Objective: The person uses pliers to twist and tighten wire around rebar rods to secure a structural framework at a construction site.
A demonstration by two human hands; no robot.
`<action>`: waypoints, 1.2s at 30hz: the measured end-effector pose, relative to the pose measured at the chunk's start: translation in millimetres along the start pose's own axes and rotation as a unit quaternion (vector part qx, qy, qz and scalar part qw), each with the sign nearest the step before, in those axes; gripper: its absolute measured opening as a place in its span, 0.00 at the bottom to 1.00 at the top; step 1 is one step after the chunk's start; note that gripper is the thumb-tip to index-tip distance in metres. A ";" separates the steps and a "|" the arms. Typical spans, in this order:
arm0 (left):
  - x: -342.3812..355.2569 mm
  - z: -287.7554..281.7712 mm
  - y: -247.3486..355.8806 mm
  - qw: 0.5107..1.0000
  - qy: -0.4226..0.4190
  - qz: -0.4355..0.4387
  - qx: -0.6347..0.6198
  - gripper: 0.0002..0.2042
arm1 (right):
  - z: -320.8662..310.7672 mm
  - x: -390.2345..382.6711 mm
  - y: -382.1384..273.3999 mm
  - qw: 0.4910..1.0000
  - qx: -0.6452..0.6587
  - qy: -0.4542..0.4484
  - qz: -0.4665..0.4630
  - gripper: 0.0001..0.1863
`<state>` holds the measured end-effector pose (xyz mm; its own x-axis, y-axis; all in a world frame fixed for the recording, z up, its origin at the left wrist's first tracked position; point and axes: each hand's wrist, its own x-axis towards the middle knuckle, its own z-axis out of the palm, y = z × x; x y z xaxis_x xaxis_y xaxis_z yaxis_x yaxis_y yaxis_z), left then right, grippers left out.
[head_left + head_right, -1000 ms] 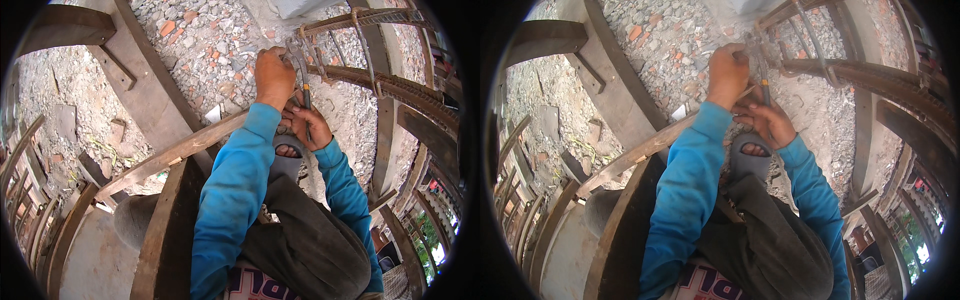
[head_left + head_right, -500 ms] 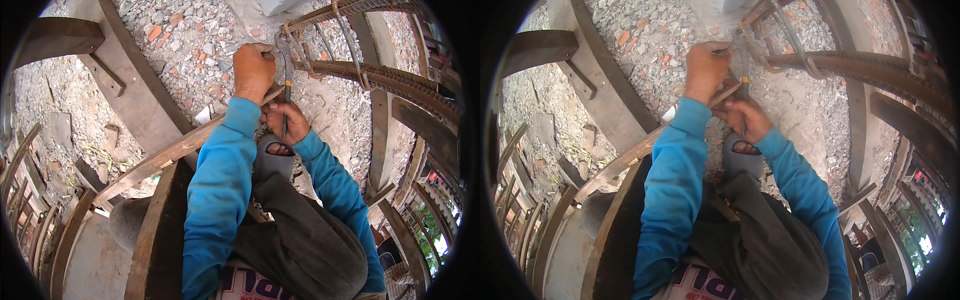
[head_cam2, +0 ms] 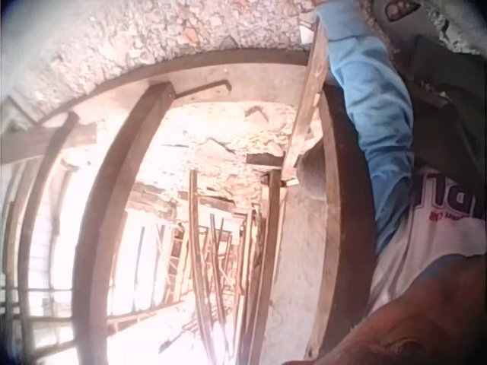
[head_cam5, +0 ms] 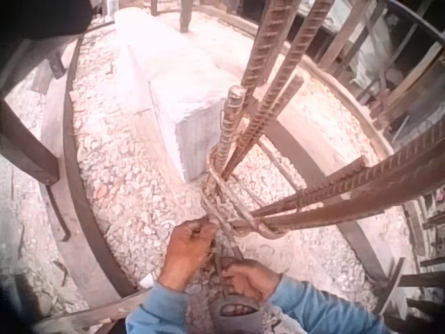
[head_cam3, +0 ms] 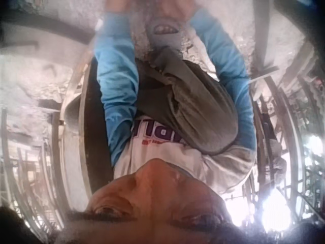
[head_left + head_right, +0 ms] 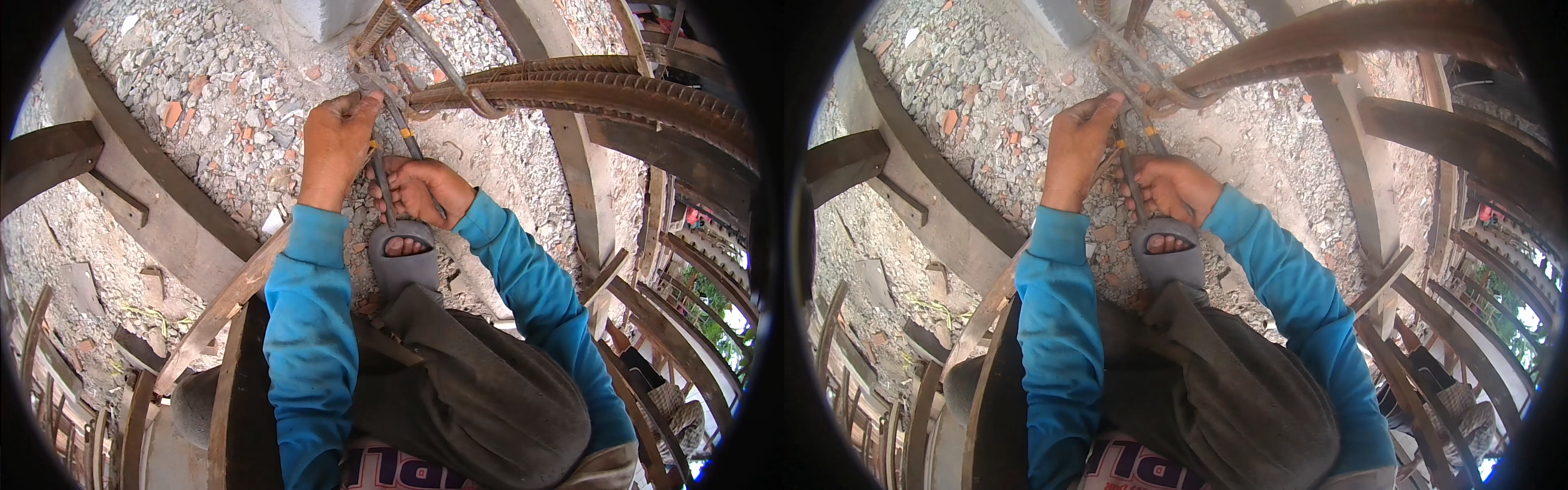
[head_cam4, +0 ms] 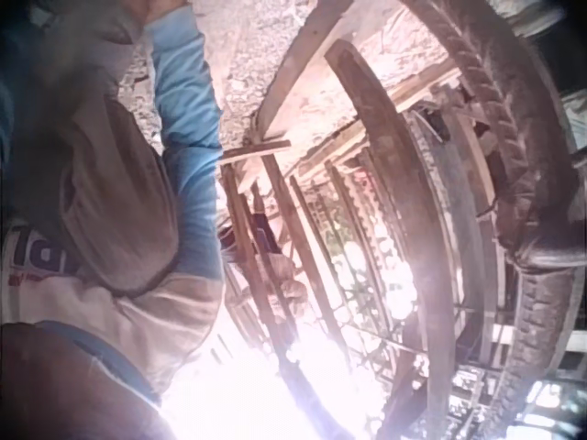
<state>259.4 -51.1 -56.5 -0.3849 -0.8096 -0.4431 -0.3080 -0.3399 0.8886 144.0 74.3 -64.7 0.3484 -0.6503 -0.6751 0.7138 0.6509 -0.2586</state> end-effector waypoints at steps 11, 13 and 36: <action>-3.5 11.2 -10.1 0.995 -0.078 0.012 0.063 0.19 | -16.7 -7.9 13.3 0.754 -0.604 0.194 -0.169 0.22; -2.3 3.4 -1.4 0.984 -0.170 -0.058 0.017 0.16 | 26.1 -12.9 12.2 0.769 -0.506 0.350 -0.175 0.24; 0.4 17.1 -13.1 0.985 -0.156 -0.048 -0.061 0.18 | -35.0 -5.3 22.6 0.970 0.110 -0.209 -0.061 0.27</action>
<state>248.4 -38.8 -70.4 -0.6133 -0.5918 -0.5230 -0.2557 -0.4778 0.8405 137.0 106.2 -91.2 0.4355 -0.8496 -0.2976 0.8619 0.4890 -0.1344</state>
